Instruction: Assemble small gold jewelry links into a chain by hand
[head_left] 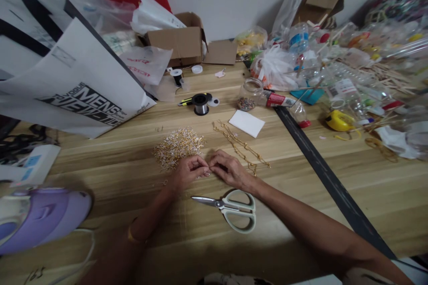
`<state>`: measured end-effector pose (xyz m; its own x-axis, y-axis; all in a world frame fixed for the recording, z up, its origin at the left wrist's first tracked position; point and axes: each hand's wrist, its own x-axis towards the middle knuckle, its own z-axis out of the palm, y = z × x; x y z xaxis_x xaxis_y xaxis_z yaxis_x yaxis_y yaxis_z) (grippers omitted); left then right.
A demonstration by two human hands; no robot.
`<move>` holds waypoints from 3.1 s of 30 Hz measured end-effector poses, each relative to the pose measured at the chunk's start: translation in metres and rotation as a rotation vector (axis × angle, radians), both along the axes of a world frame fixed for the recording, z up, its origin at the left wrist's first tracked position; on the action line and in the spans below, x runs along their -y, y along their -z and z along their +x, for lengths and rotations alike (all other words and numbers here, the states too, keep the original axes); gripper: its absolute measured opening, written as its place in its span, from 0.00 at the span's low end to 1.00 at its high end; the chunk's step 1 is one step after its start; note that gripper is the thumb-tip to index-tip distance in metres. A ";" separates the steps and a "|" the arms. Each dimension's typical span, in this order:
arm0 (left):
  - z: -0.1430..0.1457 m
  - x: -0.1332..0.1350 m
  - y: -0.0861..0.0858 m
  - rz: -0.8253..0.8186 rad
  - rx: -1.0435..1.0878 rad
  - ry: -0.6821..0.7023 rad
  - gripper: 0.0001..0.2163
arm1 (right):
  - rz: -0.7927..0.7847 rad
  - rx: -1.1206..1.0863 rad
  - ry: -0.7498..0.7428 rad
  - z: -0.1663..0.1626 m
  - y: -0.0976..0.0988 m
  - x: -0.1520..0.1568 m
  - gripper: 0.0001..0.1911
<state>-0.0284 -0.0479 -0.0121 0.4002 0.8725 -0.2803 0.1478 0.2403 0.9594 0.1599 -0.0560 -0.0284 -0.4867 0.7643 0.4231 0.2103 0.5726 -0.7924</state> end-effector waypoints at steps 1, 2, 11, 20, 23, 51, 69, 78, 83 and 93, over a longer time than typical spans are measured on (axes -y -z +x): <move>0.000 0.000 0.000 0.004 -0.004 0.001 0.13 | 0.001 0.004 0.000 0.000 0.000 0.000 0.06; 0.000 0.000 0.000 0.008 -0.005 -0.004 0.13 | 0.002 0.008 0.000 0.000 0.000 0.000 0.06; 0.001 0.001 0.001 0.009 0.003 -0.029 0.15 | 0.009 0.015 -0.004 0.000 -0.002 0.000 0.07; 0.001 0.001 -0.001 0.010 -0.007 -0.028 0.14 | 0.015 0.024 -0.005 -0.001 -0.005 0.002 0.06; 0.002 0.001 -0.001 0.015 0.004 -0.029 0.14 | 0.024 0.042 -0.003 -0.001 -0.004 0.002 0.05; 0.002 0.002 0.001 0.029 -0.005 -0.012 0.15 | 0.067 0.152 0.024 0.000 0.003 0.005 0.05; -0.001 0.000 0.003 0.018 0.006 -0.008 0.14 | 0.024 0.103 0.019 0.000 -0.003 0.005 0.06; -0.001 0.001 -0.003 0.032 -0.037 -0.010 0.12 | 0.013 0.076 0.024 0.000 0.000 0.004 0.06; -0.001 0.000 -0.002 0.051 -0.034 -0.035 0.11 | 0.020 0.081 0.017 0.000 -0.001 0.005 0.05; -0.002 -0.001 -0.001 0.081 0.002 -0.090 0.10 | 0.059 0.104 -0.018 0.000 -0.004 0.006 0.06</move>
<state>-0.0303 -0.0473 -0.0115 0.3202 0.9245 -0.2066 0.1271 0.1742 0.9765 0.1595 -0.0622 -0.0244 -0.5440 0.7303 0.4132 0.2787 0.6217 -0.7320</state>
